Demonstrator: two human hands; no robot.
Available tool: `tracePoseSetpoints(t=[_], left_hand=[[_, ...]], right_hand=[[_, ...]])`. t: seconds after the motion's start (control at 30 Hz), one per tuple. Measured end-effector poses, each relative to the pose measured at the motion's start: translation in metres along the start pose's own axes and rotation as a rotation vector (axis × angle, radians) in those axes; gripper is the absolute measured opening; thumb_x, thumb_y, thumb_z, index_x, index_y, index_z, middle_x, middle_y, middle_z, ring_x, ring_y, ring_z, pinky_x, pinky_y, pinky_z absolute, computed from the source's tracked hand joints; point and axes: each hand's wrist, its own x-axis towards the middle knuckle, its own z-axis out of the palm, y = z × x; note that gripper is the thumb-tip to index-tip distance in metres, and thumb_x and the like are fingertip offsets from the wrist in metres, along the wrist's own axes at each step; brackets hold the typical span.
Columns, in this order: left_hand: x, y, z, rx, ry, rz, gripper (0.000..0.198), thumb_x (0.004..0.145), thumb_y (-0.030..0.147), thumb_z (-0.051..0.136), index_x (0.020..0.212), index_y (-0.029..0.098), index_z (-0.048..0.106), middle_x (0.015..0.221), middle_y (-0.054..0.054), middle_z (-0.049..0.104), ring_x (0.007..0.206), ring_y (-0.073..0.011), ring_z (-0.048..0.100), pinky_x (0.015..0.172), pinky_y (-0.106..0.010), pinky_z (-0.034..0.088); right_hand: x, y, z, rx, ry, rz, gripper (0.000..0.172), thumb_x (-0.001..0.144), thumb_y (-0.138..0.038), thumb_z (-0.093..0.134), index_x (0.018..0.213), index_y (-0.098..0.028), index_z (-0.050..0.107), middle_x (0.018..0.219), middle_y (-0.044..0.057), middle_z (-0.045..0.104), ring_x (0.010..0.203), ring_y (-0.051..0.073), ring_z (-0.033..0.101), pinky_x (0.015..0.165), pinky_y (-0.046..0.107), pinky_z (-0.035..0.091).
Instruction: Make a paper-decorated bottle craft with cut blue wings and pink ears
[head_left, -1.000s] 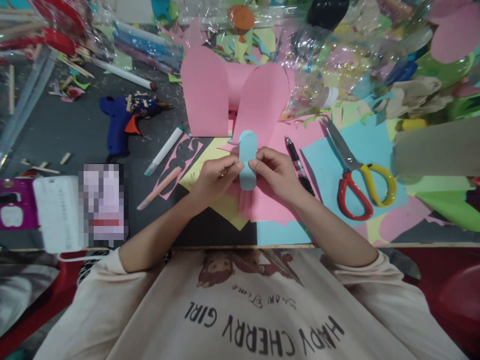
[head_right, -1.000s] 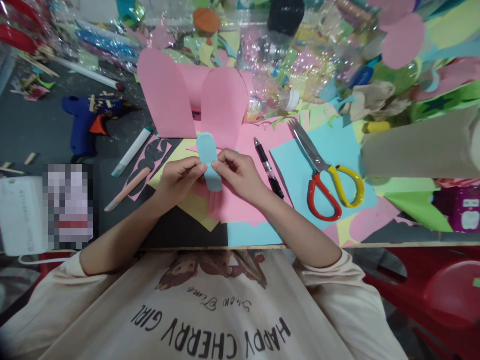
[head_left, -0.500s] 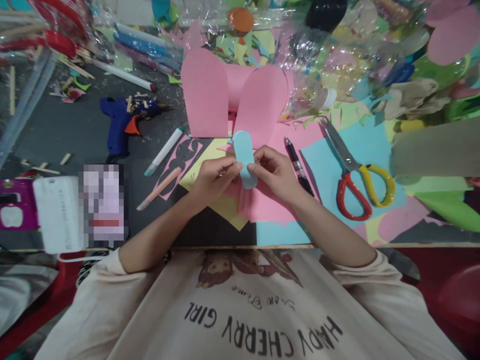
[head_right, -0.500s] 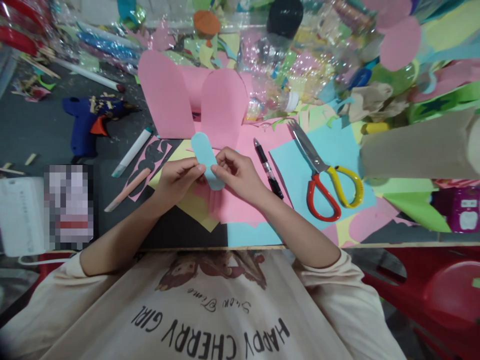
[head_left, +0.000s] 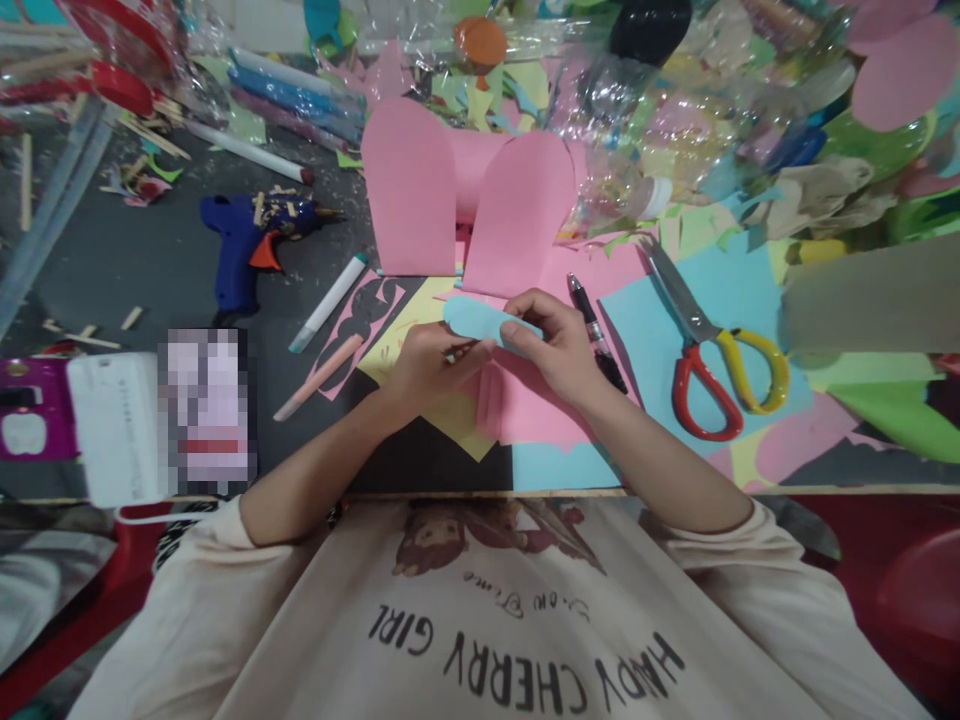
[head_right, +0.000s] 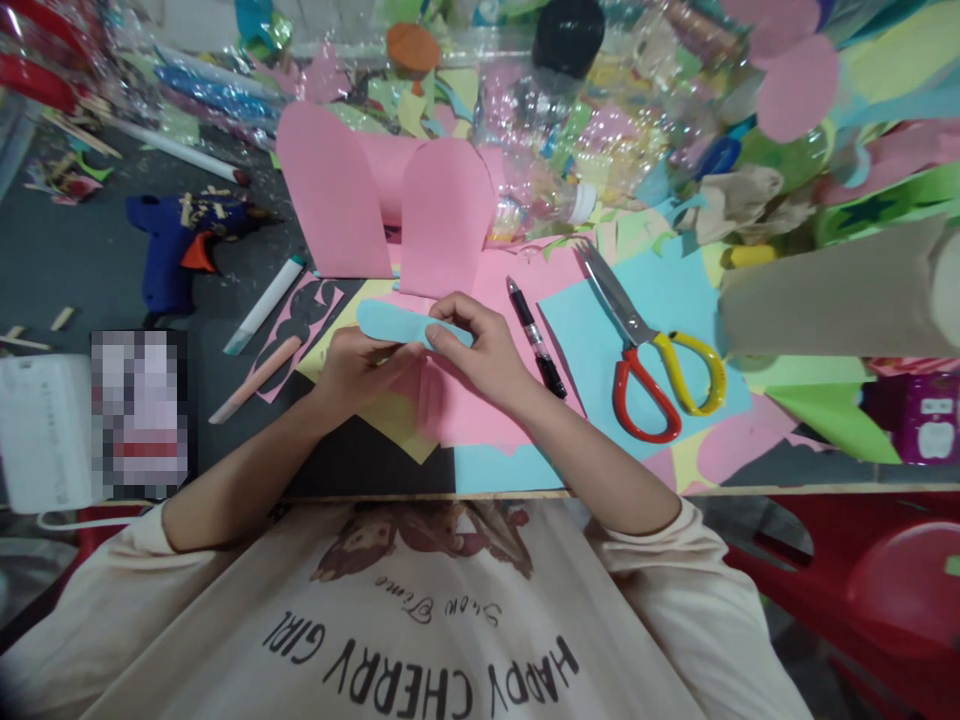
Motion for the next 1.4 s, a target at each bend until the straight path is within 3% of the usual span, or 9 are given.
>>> tracePoseSetpoints(t=[0.27,0.37,0.53,0.7,0.87,0.97,1.1,1.2,1.4], left_hand=[[-0.001,0.002,-0.001,0.030,0.036,0.024,0.046,0.089,0.048,0.057,0.055,0.018,0.048,0.051,0.004,0.045,0.049,-0.0080,0.041,0.051,-0.024,0.033],[-0.002,0.004,-0.001,-0.083,0.117,-0.021,0.029,0.088,0.047,0.058,0.079,0.020,0.052,0.062,0.005,0.050,0.052,-0.0073,0.045,0.051,-0.021,0.036],[-0.004,0.004,-0.001,-0.284,0.331,0.079,0.029,0.091,0.049,0.055,0.107,0.027,0.044,0.073,0.005,0.047,0.056,-0.0084,0.050,0.053,-0.023,0.042],[-0.001,0.007,-0.006,-0.212,0.195,0.076,0.034,0.094,0.051,0.048,0.114,0.024,0.056,0.073,0.002,0.049,0.060,-0.0124,0.047,0.059,-0.029,0.041],[0.002,0.012,-0.008,-0.076,0.029,0.141,0.043,0.096,0.050,0.044,0.066,0.020,0.048,0.063,0.001,0.044,0.061,-0.0128,0.042,0.060,-0.030,0.037],[0.002,0.012,-0.007,-0.025,-0.012,0.146,0.046,0.096,0.050,0.045,0.061,0.020,0.045,0.061,0.001,0.044,0.058,-0.0117,0.042,0.057,-0.027,0.036],[-0.001,0.010,-0.007,0.016,-0.062,0.162,0.035,0.096,0.046,0.046,0.094,0.018,0.067,0.066,0.002,0.051,0.054,-0.0098,0.043,0.054,-0.024,0.038],[-0.002,0.008,-0.008,0.056,-0.098,0.174,0.044,0.097,0.043,0.046,0.130,0.016,0.059,0.068,0.002,0.056,0.055,-0.0093,0.045,0.055,-0.022,0.041],[-0.002,0.004,-0.006,0.079,-0.046,0.249,0.045,0.097,0.041,0.049,0.133,0.015,0.059,0.063,0.004,0.055,0.053,-0.0079,0.045,0.052,-0.019,0.040]], right_hand=[[-0.001,-0.001,0.001,-0.009,0.033,-0.025,0.035,0.080,-0.053,0.066,0.072,-0.021,0.055,0.068,-0.004,0.051,0.065,0.011,0.049,0.068,0.030,0.044],[-0.002,-0.002,0.002,-0.008,0.064,-0.034,0.037,0.080,-0.057,0.066,0.073,-0.022,0.055,0.067,-0.004,0.051,0.064,0.011,0.049,0.067,0.029,0.045],[-0.001,-0.003,0.002,-0.007,0.089,-0.034,0.040,0.079,-0.060,0.066,0.074,-0.022,0.055,0.067,-0.004,0.050,0.063,0.011,0.047,0.065,0.028,0.045],[0.000,-0.003,0.001,0.026,0.102,-0.030,0.039,0.078,-0.059,0.068,0.075,-0.022,0.056,0.067,-0.004,0.050,0.064,0.011,0.049,0.064,0.028,0.045],[0.000,-0.003,0.002,0.084,0.112,-0.022,0.038,0.077,-0.058,0.070,0.074,-0.022,0.058,0.068,-0.004,0.052,0.064,0.011,0.051,0.063,0.026,0.047],[0.000,-0.004,0.003,0.139,0.102,0.026,0.039,0.075,-0.058,0.072,0.074,-0.022,0.058,0.066,-0.004,0.052,0.061,0.010,0.051,0.055,0.024,0.046],[-0.001,-0.006,0.004,0.220,0.079,0.047,0.039,0.074,-0.057,0.074,0.074,-0.021,0.058,0.065,-0.005,0.053,0.057,0.008,0.051,0.052,0.022,0.048],[0.000,-0.006,0.004,0.274,0.055,0.052,0.037,0.071,-0.053,0.077,0.074,-0.021,0.059,0.063,-0.006,0.055,0.053,0.007,0.051,0.052,0.022,0.049],[0.002,-0.002,0.002,0.412,0.008,0.092,0.028,0.072,-0.042,0.081,0.073,-0.020,0.063,0.060,-0.008,0.059,0.048,0.005,0.053,0.048,0.018,0.049]])
